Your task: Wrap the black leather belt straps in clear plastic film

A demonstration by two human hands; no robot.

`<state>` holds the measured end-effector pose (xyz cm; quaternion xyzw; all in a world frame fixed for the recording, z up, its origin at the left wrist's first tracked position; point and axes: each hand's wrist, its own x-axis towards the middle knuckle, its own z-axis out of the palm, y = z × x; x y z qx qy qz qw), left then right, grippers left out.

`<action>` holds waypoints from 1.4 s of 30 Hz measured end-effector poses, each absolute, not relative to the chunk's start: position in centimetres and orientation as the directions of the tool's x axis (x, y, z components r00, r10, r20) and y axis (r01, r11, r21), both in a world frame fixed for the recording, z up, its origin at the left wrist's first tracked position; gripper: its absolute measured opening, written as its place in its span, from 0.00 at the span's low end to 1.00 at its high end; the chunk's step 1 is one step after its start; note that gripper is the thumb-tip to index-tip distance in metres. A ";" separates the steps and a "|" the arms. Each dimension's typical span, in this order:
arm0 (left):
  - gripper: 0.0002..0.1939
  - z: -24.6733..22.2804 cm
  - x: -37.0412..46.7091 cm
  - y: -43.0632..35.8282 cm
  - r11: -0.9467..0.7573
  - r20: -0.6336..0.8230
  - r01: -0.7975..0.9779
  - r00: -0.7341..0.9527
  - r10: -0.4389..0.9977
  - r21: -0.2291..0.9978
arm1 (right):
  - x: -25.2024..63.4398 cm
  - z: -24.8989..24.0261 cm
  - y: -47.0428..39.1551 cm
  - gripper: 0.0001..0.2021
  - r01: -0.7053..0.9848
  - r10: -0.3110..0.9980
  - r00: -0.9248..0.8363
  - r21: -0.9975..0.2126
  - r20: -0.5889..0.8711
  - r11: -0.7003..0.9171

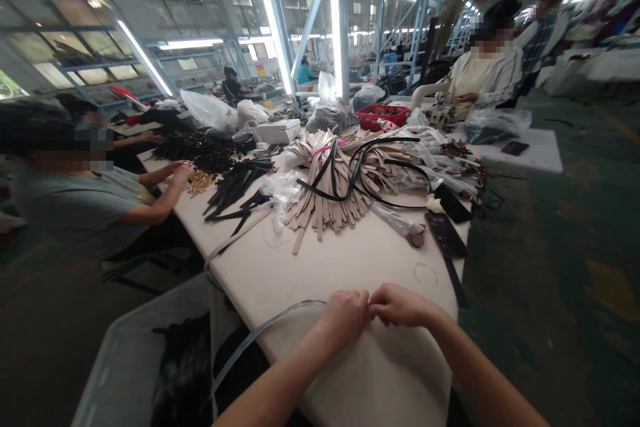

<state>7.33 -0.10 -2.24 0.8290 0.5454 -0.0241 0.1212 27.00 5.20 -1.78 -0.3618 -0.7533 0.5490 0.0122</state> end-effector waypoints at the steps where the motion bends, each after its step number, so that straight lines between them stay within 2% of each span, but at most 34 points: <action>1: 0.08 -2.0 6.8 -0.1 -0.356 -0.171 0.921 0.381 0.909 0.157 | 27.7 -1.8 5.3 0.12 0.544 0.564 -0.726 -0.830 -0.393 0.122; 5: 0.08 -1.8 6.1 0.0 -0.264 -0.243 0.957 0.286 0.927 0.119 | 28.9 -1.9 5.6 0.12 0.565 0.569 -0.711 -0.817 -0.414 0.111; 10: 0.09 -1.6 8.8 -0.1 -0.361 -0.217 0.910 0.401 0.890 0.203 | 26.7 -2.0 5.5 0.13 0.533 0.541 -0.752 -0.830 -0.376 0.165; 11: 0.11 -1.2 8.5 -0.3 -0.388 -0.165 0.896 0.425 0.890 0.214 | 26.9 -2.0 5.7 0.14 0.553 0.553 -0.740 -0.815 -0.383 0.175; 13: 0.22 -0.1 6.1 -1.2 -0.415 0.002 0.883 0.425 0.905 0.220 | 28.5 -2.1 6.6 0.15 0.629 0.611 -0.684 -0.747 -0.399 0.216; 15: 0.32 0.7 1.6 -2.8 -0.366 0.188 0.904 0.329 0.925 0.221 | 31.1 -2.1 8.0 0.15 0.715 0.692 -0.614 -0.639 -0.379 0.284; 17: 0.31 0.5 -4.2 -5.3 -0.241 0.298 0.939 0.163 0.940 0.245 | 33.9 -2.3 9.4 0.15 0.775 0.769 -0.556 -0.531 -0.315 0.342; 19: 0.26 -0.8 -9.9 -8.1 -0.069 0.346 0.951 -0.042 0.937 0.302 | 36.0 -2.6 10.4 0.14 0.819 0.832 -0.498 -0.448 -0.244 0.359; 21: 0.21 -2.9 -14.3 -10.6 0.075 0.300 0.925 -0.196 0.934 0.372 | 36.7 -2.9 10.7 0.14 0.858 0.882 -0.433 -0.385 -0.187 0.340; 24: 0.23 -5.7 -17.9 -12.9 0.145 0.146 0.847 -0.252 0.957 0.512 | 34.3 -3.0 9.4 0.13 0.889 0.938 -0.347 -0.316 0.006 0.331; 27: 0.26 -6.4 -18.5 -13.3 0.197 0.018 0.704 -0.286 0.958 0.683 | 27.5 -2.7 5.5 0.23 0.858 0.926 -0.277 -0.368 0.258 0.359; 29: 0.22 -5.5 -18.0 -13.1 0.232 -0.075 0.605 -0.273 0.959 0.762 | 20.9 -2.4 1.7 0.25 0.747 0.900 -0.364 -0.501 0.239 0.436; 31: 0.17 -3.8 -17.2 -12.9 0.237 -0.135 0.539 -0.223 0.965 0.808 | 13.6 -2.2 -2.2 0.29 0.607 0.811 -0.566 -0.591 0.146 0.531; 34: 0.16 -0.9 -16.4 -13.1 0.219 -0.165 0.504 -0.152 0.975 0.836 | 4.3 -1.7 -5.9 0.39 0.483 0.644 -0.756 -0.565 0.116 0.669; 35: 0.16 0.0 -16.5 -13.3 0.215 -0.167 0.505 -0.140 0.976 0.836 | 2.2 -1.5 -6.3 0.36 0.454 0.591 -0.798 -0.527 0.117 0.718; 38: 0.15 2.2 -18.7 -14.4 0.203 -0.138 0.535 -0.159 0.978 0.820 | 0.4 -1.0 -5.2 0.19 0.431 0.512 -0.850 -0.397 0.122 0.810; 42: 0.15 3.3 -24.2 -15.7 0.134 0.013 0.562 -0.249 0.968 0.816 | 6.0 -0.6 -1.4 0.11 0.563 0.607 -0.786 -0.268 0.120 0.782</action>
